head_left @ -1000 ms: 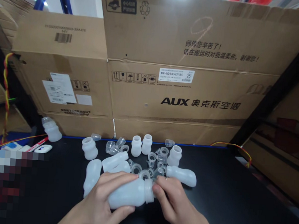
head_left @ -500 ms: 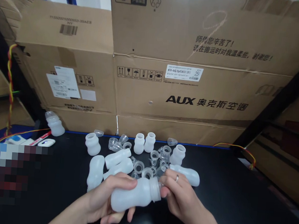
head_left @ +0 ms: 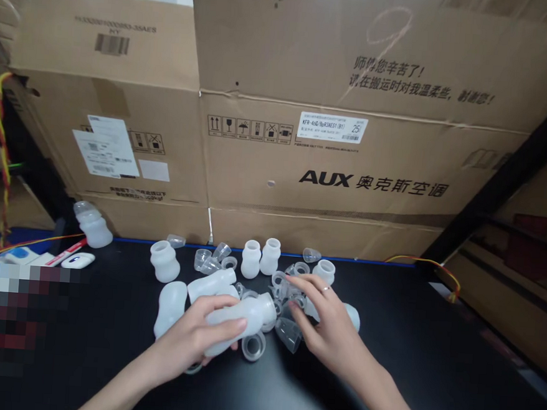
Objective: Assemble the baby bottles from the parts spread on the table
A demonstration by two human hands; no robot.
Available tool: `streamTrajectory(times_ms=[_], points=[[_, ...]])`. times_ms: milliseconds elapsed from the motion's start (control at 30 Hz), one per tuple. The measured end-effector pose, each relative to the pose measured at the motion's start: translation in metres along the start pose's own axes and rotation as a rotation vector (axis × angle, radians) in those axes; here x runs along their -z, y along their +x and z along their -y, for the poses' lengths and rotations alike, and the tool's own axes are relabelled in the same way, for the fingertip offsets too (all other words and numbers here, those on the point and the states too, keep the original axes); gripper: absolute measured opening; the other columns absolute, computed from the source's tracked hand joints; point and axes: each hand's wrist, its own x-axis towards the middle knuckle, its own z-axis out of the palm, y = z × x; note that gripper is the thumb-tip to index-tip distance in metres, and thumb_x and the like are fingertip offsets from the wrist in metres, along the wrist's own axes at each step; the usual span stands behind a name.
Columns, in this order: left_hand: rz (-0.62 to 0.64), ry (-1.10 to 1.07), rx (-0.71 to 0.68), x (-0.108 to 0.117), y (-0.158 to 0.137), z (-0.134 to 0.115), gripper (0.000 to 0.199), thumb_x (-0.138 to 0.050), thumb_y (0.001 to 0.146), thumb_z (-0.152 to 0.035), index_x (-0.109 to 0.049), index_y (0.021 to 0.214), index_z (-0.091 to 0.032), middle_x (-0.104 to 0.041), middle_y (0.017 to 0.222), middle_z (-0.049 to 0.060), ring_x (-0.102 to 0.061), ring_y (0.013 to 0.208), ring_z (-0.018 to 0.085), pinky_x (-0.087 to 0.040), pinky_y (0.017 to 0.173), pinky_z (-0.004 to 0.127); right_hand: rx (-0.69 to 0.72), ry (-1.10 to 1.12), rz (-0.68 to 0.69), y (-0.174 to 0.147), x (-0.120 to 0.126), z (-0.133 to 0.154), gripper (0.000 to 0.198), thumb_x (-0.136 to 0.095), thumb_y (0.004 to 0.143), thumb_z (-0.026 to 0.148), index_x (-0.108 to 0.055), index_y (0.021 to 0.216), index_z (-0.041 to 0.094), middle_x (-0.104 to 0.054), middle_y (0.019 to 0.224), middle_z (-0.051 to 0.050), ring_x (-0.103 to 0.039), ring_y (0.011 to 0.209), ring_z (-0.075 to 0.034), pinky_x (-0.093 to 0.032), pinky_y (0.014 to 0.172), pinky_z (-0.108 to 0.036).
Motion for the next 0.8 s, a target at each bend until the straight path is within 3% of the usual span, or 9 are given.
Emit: streamTrajectory(times_ms=[100,167,233,300,367,467,533,667,800], points=[[-0.314,0.607,-0.475,0.005,0.000,0.006,0.038,-0.073,0.087,-0.041,-0.073,0.121,-0.024,-0.081,0.108,0.009,-0.079,0.089,0.027,-0.064,0.073,0.033,0.029,-0.096,0.003,0.000,-0.003,0.003,0.040,-0.055,0.102,0.025,-0.057,0.142,0.030,-0.054,0.143,-0.013,-0.053,0.134,-0.032,-0.050,0.108,-0.054],[-0.390,0.861,-0.653,0.009,0.001,0.009,0.043,-0.073,0.087,-0.038,-0.070,0.127,-0.025,-0.081,0.112,0.008,-0.079,0.093,0.028,-0.064,0.077,0.035,0.059,-0.110,0.010,-0.001,-0.006,0.010,0.047,-0.056,0.102,0.030,-0.051,0.148,0.030,-0.051,0.148,-0.014,-0.050,0.137,-0.033,-0.050,0.109,-0.055],[-0.406,0.955,-0.732,0.011,0.001,0.010,0.044,-0.071,0.088,-0.037,-0.068,0.130,-0.023,-0.081,0.111,0.008,-0.080,0.091,0.026,-0.064,0.074,0.032,0.123,-0.126,0.038,-0.002,-0.008,0.017,0.056,-0.059,0.101,0.033,-0.043,0.155,0.030,-0.046,0.155,-0.015,-0.046,0.141,-0.034,-0.048,0.111,-0.056],[-0.410,0.974,-0.751,0.012,0.002,0.011,0.044,-0.070,0.089,-0.037,-0.067,0.130,-0.022,-0.081,0.111,0.008,-0.080,0.089,0.025,-0.063,0.072,0.030,0.193,-0.154,0.067,-0.002,-0.009,0.022,0.061,-0.060,0.100,0.033,-0.040,0.158,0.029,-0.041,0.159,-0.015,-0.042,0.144,-0.035,-0.046,0.113,-0.058],[-0.436,0.987,-0.735,0.012,0.003,0.012,0.044,-0.070,0.088,-0.039,-0.068,0.129,-0.022,-0.081,0.112,0.007,-0.081,0.087,0.025,-0.064,0.071,0.030,0.229,-0.174,0.071,-0.002,-0.010,0.023,0.051,-0.062,0.100,0.032,-0.053,0.149,0.028,-0.041,0.160,-0.014,-0.041,0.144,-0.036,-0.045,0.113,-0.060],[-0.477,1.018,-0.669,0.013,0.007,0.017,0.042,-0.068,0.089,-0.044,-0.070,0.125,-0.023,-0.082,0.111,0.005,-0.082,0.085,0.027,-0.064,0.069,0.032,0.234,-0.180,0.019,0.000,-0.008,0.021,0.013,-0.063,0.098,0.028,-0.075,0.103,0.025,-0.050,0.152,-0.012,-0.046,0.138,-0.036,-0.045,0.109,-0.061],[-0.482,1.035,-0.634,0.013,0.009,0.020,0.041,-0.067,0.090,-0.047,-0.071,0.123,-0.023,-0.082,0.112,0.005,-0.082,0.087,0.028,-0.065,0.068,0.033,0.223,-0.176,-0.017,0.000,-0.007,0.019,0.013,-0.063,0.097,0.025,-0.073,0.089,0.023,-0.057,0.143,-0.012,-0.050,0.132,-0.035,-0.047,0.106,-0.060],[-0.460,1.048,-0.611,0.015,0.011,0.023,0.042,-0.067,0.090,-0.049,-0.071,0.124,-0.024,-0.082,0.115,0.004,-0.081,0.092,0.028,-0.065,0.071,0.034,0.204,-0.164,-0.049,0.000,-0.007,0.019,0.021,-0.062,0.098,0.023,-0.070,0.117,0.024,-0.059,0.140,-0.014,-0.053,0.128,-0.034,-0.049,0.105,-0.058],[-0.497,1.018,-0.608,0.017,0.012,0.021,0.043,-0.067,0.090,-0.050,-0.068,0.126,-0.025,-0.081,0.116,0.004,-0.081,0.091,0.028,-0.065,0.072,0.033,0.191,-0.151,-0.034,0.000,-0.007,0.018,0.022,-0.060,0.098,0.022,-0.069,0.118,0.025,-0.059,0.138,-0.015,-0.056,0.126,-0.033,-0.050,0.103,-0.057]])
